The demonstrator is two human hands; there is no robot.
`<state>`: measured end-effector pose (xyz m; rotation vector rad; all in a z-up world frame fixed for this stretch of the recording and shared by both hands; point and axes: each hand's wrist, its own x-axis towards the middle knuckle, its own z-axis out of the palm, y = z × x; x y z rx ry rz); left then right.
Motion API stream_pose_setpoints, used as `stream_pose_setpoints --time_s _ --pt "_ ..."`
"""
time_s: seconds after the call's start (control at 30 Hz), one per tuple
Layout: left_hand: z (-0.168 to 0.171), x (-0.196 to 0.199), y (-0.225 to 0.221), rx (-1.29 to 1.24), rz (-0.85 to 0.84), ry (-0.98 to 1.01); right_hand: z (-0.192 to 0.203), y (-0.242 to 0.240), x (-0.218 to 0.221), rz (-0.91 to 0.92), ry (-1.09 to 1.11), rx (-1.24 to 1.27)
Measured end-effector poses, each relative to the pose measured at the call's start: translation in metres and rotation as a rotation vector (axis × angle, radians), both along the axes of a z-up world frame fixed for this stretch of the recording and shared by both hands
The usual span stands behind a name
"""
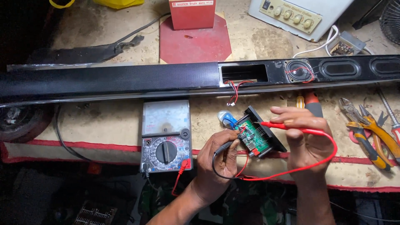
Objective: Testing a circuit board from a soundbar using an analog multimeter to diagnose faults.
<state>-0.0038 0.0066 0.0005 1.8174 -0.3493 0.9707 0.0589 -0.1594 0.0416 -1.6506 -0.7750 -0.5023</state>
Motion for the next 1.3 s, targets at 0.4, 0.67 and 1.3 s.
stream_pose_setpoints --time_s 0.4,0.67,1.3 --pt "0.004 0.001 0.001 -0.019 0.0 0.013 -0.026 -0.007 -0.042 -0.483 -0.057 0.011" --pt "0.004 0.0 0.002 -0.029 -0.001 0.032 -0.02 -0.011 -0.04 -0.483 -0.124 -0.37" --pt "-0.005 0.004 0.003 -0.049 -0.099 -0.086 -0.054 -0.038 -0.031 -0.404 -0.281 -0.214"
